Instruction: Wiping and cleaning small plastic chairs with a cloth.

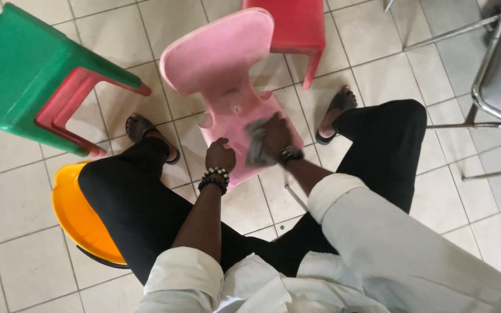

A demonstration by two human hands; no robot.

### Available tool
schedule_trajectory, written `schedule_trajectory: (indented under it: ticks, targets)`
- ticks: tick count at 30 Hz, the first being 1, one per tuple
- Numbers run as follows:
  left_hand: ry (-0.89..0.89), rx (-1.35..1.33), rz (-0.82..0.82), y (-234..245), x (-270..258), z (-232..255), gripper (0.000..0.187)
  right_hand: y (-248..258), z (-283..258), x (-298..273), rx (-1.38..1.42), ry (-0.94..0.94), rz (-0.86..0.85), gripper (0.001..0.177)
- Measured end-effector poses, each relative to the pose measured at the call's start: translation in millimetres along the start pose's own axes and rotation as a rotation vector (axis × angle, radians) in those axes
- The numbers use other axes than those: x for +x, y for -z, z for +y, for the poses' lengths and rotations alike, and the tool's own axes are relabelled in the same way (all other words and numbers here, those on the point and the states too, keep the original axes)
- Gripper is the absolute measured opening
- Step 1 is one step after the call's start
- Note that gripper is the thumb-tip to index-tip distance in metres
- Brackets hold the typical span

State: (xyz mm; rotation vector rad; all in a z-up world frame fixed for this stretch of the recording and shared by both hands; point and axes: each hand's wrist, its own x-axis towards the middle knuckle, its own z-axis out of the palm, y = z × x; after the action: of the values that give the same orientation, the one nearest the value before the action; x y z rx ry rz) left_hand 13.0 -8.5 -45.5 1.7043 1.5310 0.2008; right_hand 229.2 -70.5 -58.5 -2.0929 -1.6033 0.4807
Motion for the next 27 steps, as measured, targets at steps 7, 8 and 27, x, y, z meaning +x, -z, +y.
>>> schedule_trajectory:
  ticks: [7, 8, 27]
  targets:
    - [0.112, -0.044, -0.001, 25.0, -12.3, 20.0, 0.04, 31.5, 13.6, 35.6, -0.31, -0.251, 0.048, 0.046]
    - [0.134, -0.027, -0.039, 27.8, -13.6, 20.3, 0.041, 22.1, 12.8, 39.6, -0.295, -0.3, 0.006, 0.051]
    - [0.436, 0.004, 0.243, 50.9, 1.7, 60.0, 0.027, -145.5, -41.6, 74.8, 0.073, 0.458, -0.029, 0.046]
